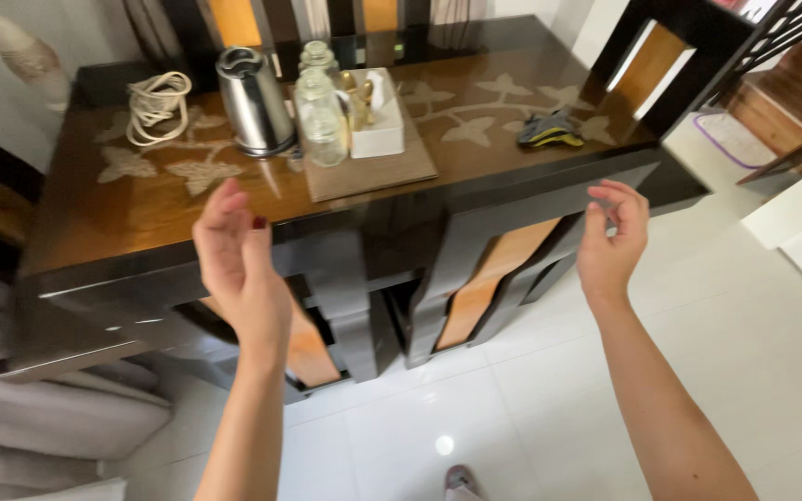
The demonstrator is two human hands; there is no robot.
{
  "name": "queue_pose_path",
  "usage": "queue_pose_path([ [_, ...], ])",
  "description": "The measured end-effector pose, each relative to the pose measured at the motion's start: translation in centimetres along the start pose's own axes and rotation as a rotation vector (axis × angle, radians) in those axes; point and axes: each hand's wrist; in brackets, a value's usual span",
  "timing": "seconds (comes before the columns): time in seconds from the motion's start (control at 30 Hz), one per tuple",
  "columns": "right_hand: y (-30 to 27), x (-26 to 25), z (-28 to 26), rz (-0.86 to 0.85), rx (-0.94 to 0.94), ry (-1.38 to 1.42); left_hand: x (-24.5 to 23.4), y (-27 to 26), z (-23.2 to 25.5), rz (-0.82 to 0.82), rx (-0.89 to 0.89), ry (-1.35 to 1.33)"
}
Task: The person pushes a chair from one side of a dining table to another, then tucks it under the table by hand.
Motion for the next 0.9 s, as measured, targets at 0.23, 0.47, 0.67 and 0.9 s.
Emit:
queue_pose_path([
  [0.23, 3.9, -6.4, 11.2, -0.043, 0.183, -0.125, 11.2, -3.1, -6.0, -0.013, -0.196, -0.054],
  [0.47, 6.4, -6.9, 19.0, -0.264, 0.402, 0.211, 18.0, -5.5, -11.6, -0.057, -0.390, 0.103],
  [0.67, 7.6, -5.8, 19.0, -0.460, 0.467, 0.395, 19.4, -6.1, -14.8, 0.041, -0.429, 0.305],
  [0.9, 7.6, -4.5, 19.6, -0.485, 0.618, 0.375, 19.3, -6.1, -17.5, 0.176, -0.357, 0.338],
])
Point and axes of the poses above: each hand's wrist, its own y-axis towards the middle knuckle, its own x-axis out of the palm, z = x × y, and after that the axes turned 5 degrees about -z, right-handed
